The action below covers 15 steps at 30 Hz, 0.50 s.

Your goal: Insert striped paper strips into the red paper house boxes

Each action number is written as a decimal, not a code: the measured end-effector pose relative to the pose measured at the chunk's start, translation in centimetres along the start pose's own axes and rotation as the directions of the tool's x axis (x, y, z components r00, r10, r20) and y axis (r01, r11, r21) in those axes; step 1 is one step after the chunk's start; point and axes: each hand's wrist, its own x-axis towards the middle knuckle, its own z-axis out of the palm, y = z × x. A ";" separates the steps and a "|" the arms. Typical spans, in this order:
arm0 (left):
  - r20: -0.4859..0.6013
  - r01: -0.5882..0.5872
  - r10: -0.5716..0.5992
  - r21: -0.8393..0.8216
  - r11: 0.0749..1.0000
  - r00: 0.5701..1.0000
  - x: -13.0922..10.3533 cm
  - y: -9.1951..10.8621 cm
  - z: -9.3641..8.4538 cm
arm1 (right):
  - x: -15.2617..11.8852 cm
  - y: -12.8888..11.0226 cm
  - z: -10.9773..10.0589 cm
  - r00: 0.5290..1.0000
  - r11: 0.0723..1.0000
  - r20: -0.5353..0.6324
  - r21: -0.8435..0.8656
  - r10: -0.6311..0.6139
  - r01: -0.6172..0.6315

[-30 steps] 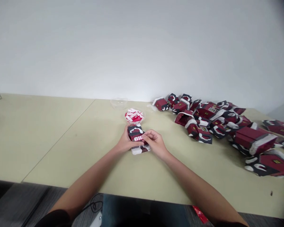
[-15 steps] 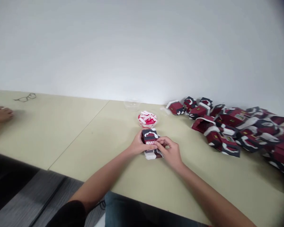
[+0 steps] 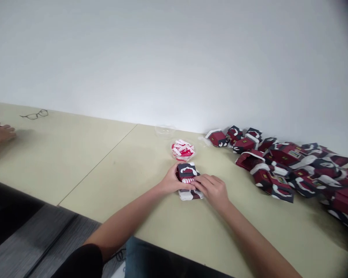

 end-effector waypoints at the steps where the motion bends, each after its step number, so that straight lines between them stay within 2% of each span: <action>1: -0.008 -0.004 0.004 0.007 1.000 1.000 0.0 0.0 0.0 | 0.2 0.2 -0.3 0.998 0.998 0.011 -0.033 -0.058 0.058; 6: -0.002 -0.023 0.023 0.002 1.000 1.000 0.2 -0.1 0.0 | 0.6 0.6 -1.0 0.979 0.967 0.074 -0.160 -0.191 0.201; 11: 0.121 -0.029 0.036 -0.056 0.998 0.992 0.3 -0.3 -0.4 | 0.4 0.5 -1.0 0.978 0.957 0.046 -0.203 -0.202 0.207; 15: 0.124 0.030 -0.021 -0.073 0.997 0.992 0.2 0.1 -0.5 | 0.4 0.9 -1.2 0.974 0.955 0.086 -0.197 -0.209 0.222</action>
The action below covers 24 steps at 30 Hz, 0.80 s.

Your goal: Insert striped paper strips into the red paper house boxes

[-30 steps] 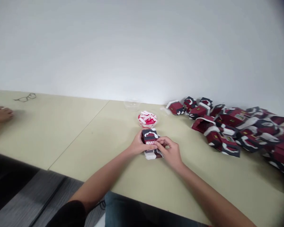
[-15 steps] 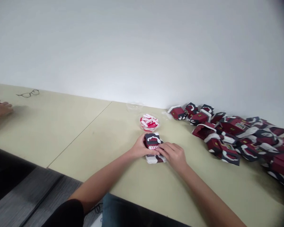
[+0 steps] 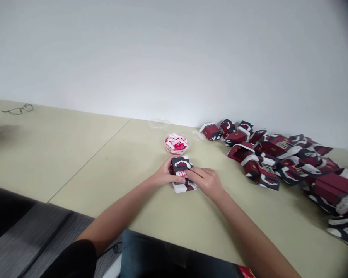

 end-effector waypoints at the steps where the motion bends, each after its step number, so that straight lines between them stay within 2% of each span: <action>1: -0.005 0.011 -0.011 0.003 1.000 1.000 0.0 0.1 0.0 | 0.0 0.1 0.0 1.000 1.000 0.007 0.001 -0.009 0.009; 5: 0.014 0.029 -0.029 -0.003 1.000 0.999 -0.1 0.5 -0.1 | -0.1 0.4 0.2 1.000 1.000 0.027 -0.022 -0.012 0.013; 7: 0.018 0.054 -0.053 -0.019 0.998 0.998 -0.1 0.7 -0.2 | -0.2 0.4 0.3 0.992 0.999 0.118 -0.019 0.043 -0.041; 9: -0.006 0.082 -0.082 -0.016 0.996 0.997 -0.2 0.9 -0.2 | -0.2 0.5 0.2 0.967 0.994 0.230 -0.001 0.108 -0.111; 11: -0.038 0.092 -0.092 0.011 0.996 0.995 -0.3 1.1 -0.1 | -0.2 0.5 0.2 0.945 0.986 0.293 0.027 0.147 -0.162; 14: -0.055 0.087 -0.083 0.061 0.994 0.995 -0.5 1.2 0.1 | -0.4 0.4 0.4 0.948 0.976 0.262 0.073 0.178 -0.204; 17: -0.077 0.065 -0.058 0.098 0.993 0.995 -0.6 1.0 0.2 | -0.8 0.0 1.1 0.965 0.968 0.143 0.085 0.221 -0.234; 19: -0.093 0.044 -0.034 0.114 0.993 0.995 -0.5 0.8 0.1 | -1.1 -0.3 1.6 0.957 0.952 0.059 0.098 0.285 -0.289; 21: -0.093 0.024 -0.012 0.128 0.992 0.996 -0.5 0.5 0.0 | -1.2 -0.6 2.1 0.917 0.907 0.034 0.139 0.398 -0.398; 24: -0.080 -0.008 0.020 0.150 0.989 0.997 -0.6 0.3 0.1 | -1.2 -0.8 2.3 0.837 0.813 0.135 0.202 0.530 -0.547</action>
